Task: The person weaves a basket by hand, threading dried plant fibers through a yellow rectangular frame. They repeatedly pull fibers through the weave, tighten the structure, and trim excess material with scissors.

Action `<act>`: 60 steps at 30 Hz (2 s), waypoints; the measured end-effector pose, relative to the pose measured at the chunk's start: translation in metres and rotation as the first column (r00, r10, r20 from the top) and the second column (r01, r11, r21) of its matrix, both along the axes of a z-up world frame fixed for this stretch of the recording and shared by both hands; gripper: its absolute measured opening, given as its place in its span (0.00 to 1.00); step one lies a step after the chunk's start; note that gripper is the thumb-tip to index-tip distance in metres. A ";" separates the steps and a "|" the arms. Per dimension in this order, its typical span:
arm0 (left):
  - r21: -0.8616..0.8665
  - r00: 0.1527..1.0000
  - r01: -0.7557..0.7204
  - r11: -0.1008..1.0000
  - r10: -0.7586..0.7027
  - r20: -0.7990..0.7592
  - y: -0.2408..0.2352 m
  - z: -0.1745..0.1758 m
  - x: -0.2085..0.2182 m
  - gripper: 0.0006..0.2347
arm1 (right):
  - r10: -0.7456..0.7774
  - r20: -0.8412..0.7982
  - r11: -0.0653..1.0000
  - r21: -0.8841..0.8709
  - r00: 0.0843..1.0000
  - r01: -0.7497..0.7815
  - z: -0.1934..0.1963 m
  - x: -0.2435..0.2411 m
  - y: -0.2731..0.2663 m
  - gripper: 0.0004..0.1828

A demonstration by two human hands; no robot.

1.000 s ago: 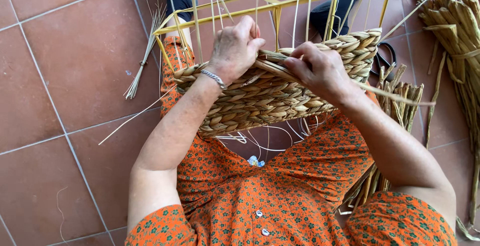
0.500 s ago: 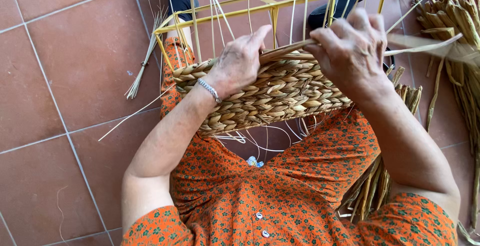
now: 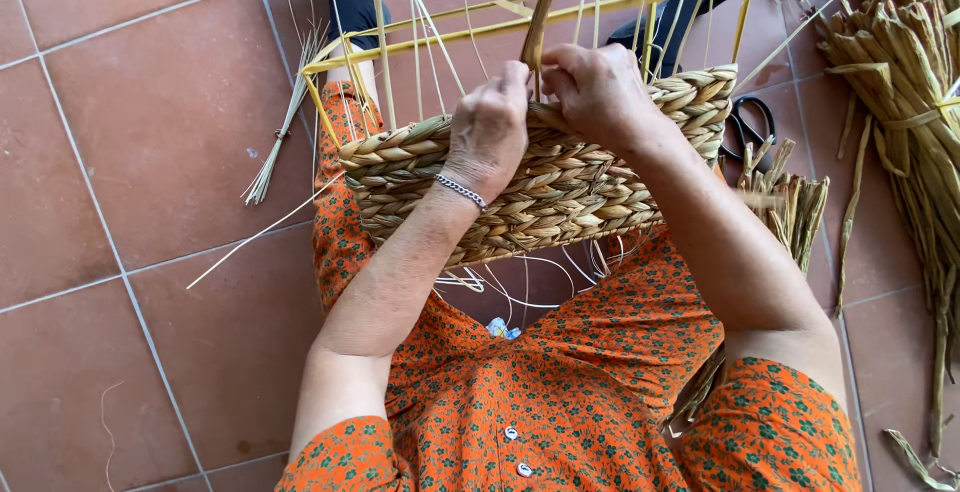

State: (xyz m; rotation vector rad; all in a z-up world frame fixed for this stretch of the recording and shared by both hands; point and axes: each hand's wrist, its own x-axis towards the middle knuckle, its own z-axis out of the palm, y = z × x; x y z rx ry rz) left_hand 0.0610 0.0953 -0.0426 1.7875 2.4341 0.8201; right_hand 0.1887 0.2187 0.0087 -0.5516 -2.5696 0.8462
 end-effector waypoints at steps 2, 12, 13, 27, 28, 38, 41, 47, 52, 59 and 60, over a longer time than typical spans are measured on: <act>-0.200 0.995 0.095 0.975 -0.092 0.025 0.001 0.000 -0.001 0.07 | -0.033 0.104 0.999 0.003 0.994 0.033 -0.001 -0.004 0.006 0.08; -0.471 0.815 0.412 0.780 -0.084 0.573 0.020 0.069 -0.036 0.13 | 0.036 -0.083 0.843 -0.532 0.996 -0.075 -0.004 -0.011 0.011 0.10; -0.475 0.807 0.389 0.790 -0.042 0.590 0.015 0.074 -0.033 0.13 | -0.047 -0.031 0.826 -0.564 0.998 0.021 -0.008 -0.006 0.009 0.12; 0.355 0.974 -0.222 0.908 0.225 0.032 -0.150 0.049 -0.073 0.17 | -0.118 -0.024 0.740 -0.669 0.993 0.071 0.010 0.030 0.007 0.11; 0.364 0.957 -0.290 0.885 0.258 0.134 -0.149 0.041 -0.076 0.17 | -0.115 -0.009 0.891 -0.443 0.993 0.100 0.009 0.026 0.001 0.11; 0.254 0.840 -0.386 0.887 0.224 0.495 -0.147 0.011 -0.102 0.11 | -0.399 -0.099 0.507 -0.852 0.912 0.129 -0.019 0.052 -0.017 0.11; 0.223 0.842 -0.391 0.893 0.248 0.479 -0.151 0.014 -0.100 0.11 | -0.553 -0.135 0.282 -0.959 0.822 0.032 -0.034 0.070 -0.029 0.10; 0.230 0.838 -0.378 0.897 0.226 0.496 -0.145 0.010 -0.106 0.10 | -0.570 -0.214 0.095 -0.976 0.793 -0.196 -0.035 0.070 -0.027 0.13; 0.286 0.859 -0.355 0.890 0.190 0.475 -0.145 -0.002 -0.105 0.09 | -0.214 -0.102 0.893 -0.422 0.972 0.153 -0.023 0.058 -0.015 0.12; 0.239 0.865 -0.314 0.919 0.173 0.471 -0.149 0.001 -0.116 0.10 | -0.604 -0.179 0.203 -0.977 0.777 -0.067 -0.050 0.095 -0.003 0.12; 0.236 0.864 -0.297 0.925 0.155 0.479 -0.149 0.002 -0.116 0.10 | -0.678 -0.196 0.078 -0.978 0.709 -0.195 -0.055 0.102 -0.005 0.12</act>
